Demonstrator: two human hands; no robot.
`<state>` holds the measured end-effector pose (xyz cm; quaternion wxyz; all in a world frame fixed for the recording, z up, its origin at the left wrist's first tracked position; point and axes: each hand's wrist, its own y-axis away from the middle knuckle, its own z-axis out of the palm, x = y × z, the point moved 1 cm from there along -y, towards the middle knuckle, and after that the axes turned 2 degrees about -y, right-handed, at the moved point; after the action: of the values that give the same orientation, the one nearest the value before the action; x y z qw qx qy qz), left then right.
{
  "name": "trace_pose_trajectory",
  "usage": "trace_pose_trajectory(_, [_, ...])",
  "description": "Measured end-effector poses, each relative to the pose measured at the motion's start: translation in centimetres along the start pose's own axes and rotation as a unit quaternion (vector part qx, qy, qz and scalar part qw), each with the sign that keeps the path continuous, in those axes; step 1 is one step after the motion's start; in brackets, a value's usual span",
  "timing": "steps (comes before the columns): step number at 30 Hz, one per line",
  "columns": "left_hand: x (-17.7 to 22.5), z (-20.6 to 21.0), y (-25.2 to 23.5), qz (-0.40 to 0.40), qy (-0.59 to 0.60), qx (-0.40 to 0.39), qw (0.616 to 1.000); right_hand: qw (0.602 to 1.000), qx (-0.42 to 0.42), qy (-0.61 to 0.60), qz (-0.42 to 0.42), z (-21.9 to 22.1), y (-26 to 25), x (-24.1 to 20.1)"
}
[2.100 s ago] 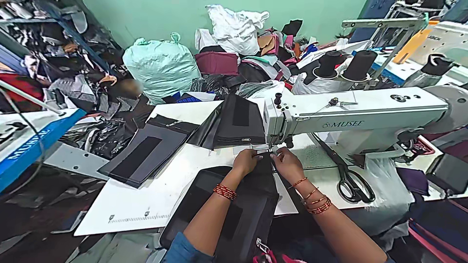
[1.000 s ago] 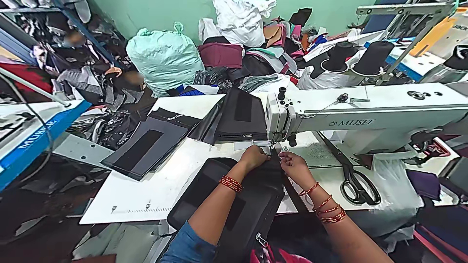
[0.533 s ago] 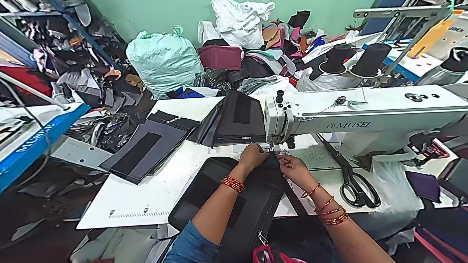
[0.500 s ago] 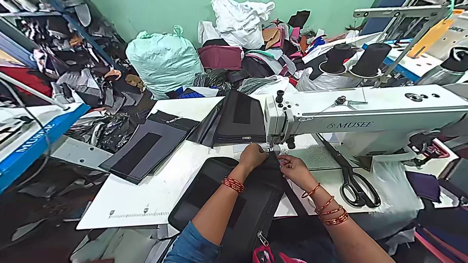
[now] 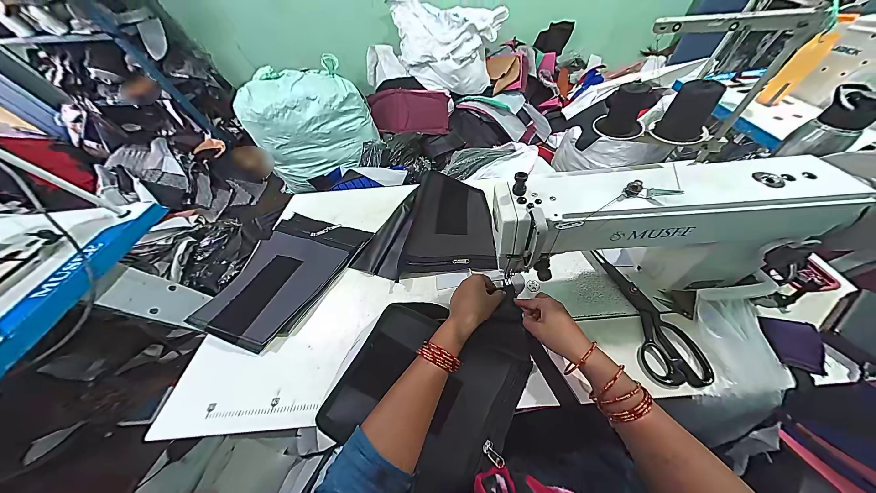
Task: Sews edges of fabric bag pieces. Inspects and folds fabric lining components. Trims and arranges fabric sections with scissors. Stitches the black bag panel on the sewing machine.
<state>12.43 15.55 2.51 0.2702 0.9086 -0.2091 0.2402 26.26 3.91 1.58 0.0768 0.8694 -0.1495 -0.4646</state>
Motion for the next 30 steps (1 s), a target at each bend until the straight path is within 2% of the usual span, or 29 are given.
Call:
trace_pose_trajectory(4, [0.1,0.6,0.9,0.013,-0.005,0.023,1.000,0.994,-0.026,0.101,0.013,0.5,0.8,-1.8])
trace_pose_trajectory(8, [0.0,1.8,1.7,0.054,-0.032,0.092,0.994,0.982,-0.028,0.185,0.011,1.7,0.9,-2.1])
trace_pose_trajectory(10, [-0.6,3.1,1.9,0.113,-0.062,0.196,0.972,0.976,-0.024,0.216,0.007,2.3,1.0,-2.2])
trace_pose_trajectory(12, [-0.8,4.1,2.0,0.169,-0.113,0.292,0.935,0.973,0.000,0.232,-0.012,2.8,1.1,-2.0])
trace_pose_trajectory(14, [-0.8,4.8,2.1,0.218,-0.179,0.325,0.903,0.972,0.022,0.234,-0.026,3.2,1.3,-1.7])
trace_pose_trajectory(19, [-0.3,4.6,2.1,0.325,-0.244,0.231,0.884,0.971,0.003,0.240,-0.005,3.1,1.5,-2.1])
trace_pose_trajectory(23, [0.2,3.9,1.7,0.290,-0.233,0.087,0.924,0.970,0.008,0.243,-0.006,3.1,1.5,-2.2])
trace_pose_trajectory(30, [-0.3,3.8,1.9,0.290,-0.171,0.093,0.937,0.972,0.018,0.235,-0.004,3.2,1.6,-2.2])
